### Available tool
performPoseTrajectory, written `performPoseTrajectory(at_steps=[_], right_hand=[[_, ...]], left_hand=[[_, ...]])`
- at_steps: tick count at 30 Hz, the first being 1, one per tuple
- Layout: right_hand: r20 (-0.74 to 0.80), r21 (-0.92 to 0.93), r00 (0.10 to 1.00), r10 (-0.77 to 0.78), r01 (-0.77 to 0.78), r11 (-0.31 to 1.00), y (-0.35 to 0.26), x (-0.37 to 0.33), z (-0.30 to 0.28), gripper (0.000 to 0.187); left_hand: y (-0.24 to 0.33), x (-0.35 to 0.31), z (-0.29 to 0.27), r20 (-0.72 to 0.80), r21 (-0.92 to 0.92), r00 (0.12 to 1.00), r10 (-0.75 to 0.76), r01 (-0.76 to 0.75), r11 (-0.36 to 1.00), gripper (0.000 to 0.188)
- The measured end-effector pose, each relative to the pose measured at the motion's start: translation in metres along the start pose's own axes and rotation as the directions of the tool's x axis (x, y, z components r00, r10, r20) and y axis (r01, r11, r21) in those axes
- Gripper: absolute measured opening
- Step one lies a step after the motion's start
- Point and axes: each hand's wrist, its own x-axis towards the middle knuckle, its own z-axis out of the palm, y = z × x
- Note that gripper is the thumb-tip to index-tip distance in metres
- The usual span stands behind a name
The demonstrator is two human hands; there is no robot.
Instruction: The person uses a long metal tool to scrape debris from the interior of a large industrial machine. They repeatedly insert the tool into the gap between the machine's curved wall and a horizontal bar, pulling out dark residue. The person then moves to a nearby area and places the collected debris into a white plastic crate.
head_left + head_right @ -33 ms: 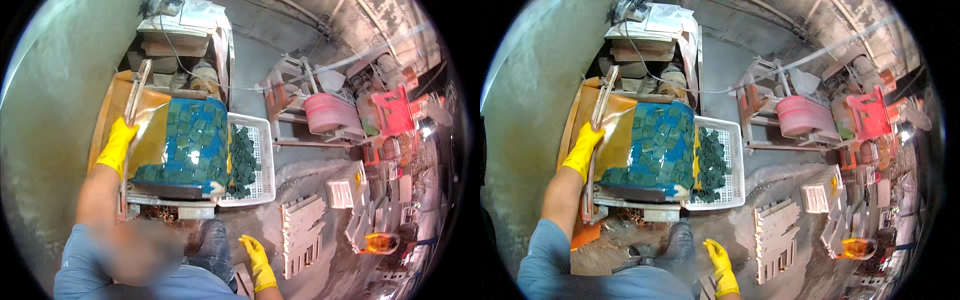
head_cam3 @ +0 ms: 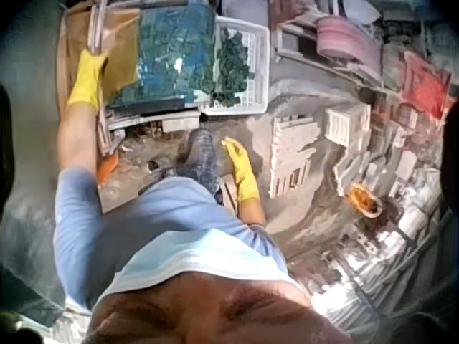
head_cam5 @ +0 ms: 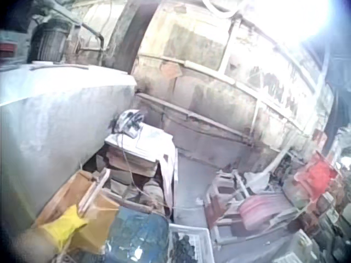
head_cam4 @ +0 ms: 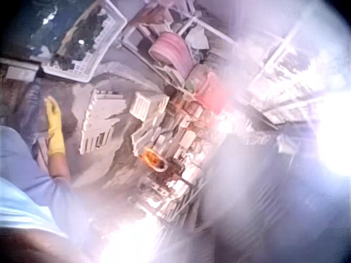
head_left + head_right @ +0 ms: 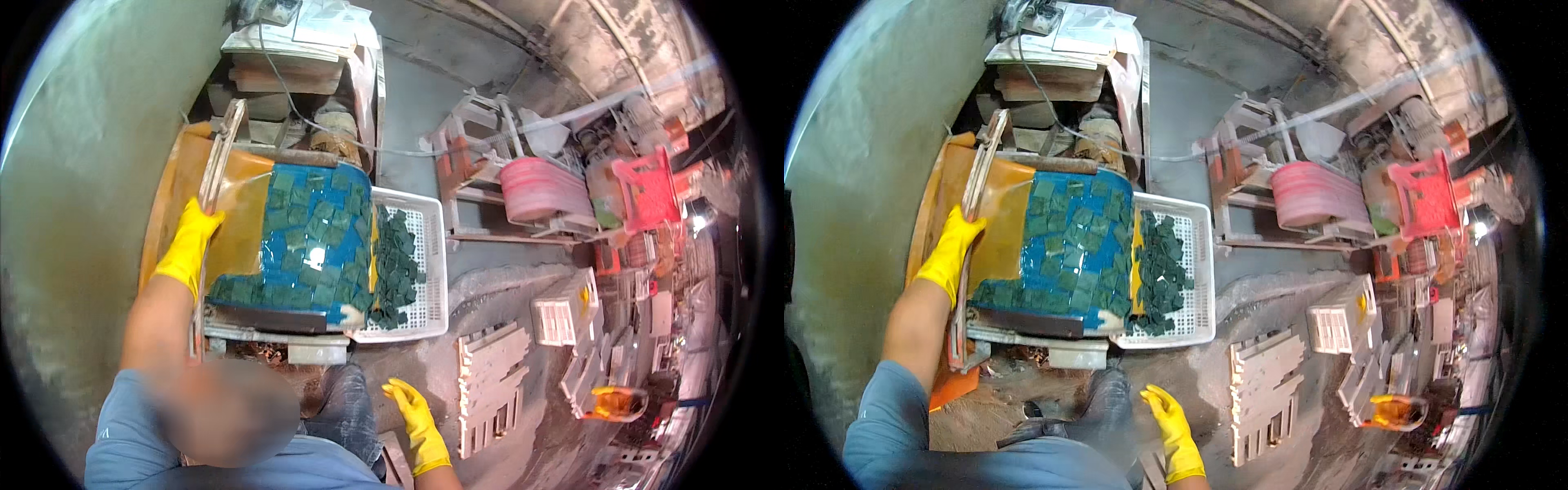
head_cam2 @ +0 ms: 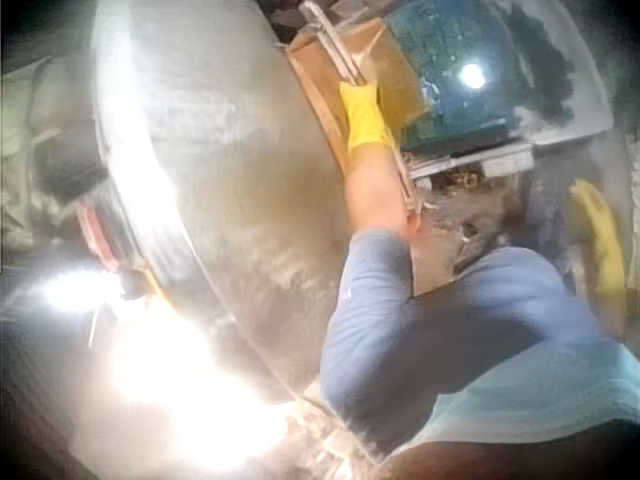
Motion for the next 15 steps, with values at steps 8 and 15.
performPoseTrajectory(at_steps=[8, 15], right_hand=[[0.681, 0.004, 0.729, 0.060, -0.086, 0.996, -0.233, 0.218, 0.111, 0.047], [0.656, 0.206, 0.541, -0.526, 0.542, 0.815, -0.455, 0.389, 0.295, 0.057]], left_hand=[[-0.015, -0.014, 0.036, -0.186, -0.098, 0.977, -0.105, 0.088, 0.991, 0.064], [0.046, -0.025, 0.010, -0.192, -0.024, 0.974, -0.117, 0.115, 0.993, 0.048]])
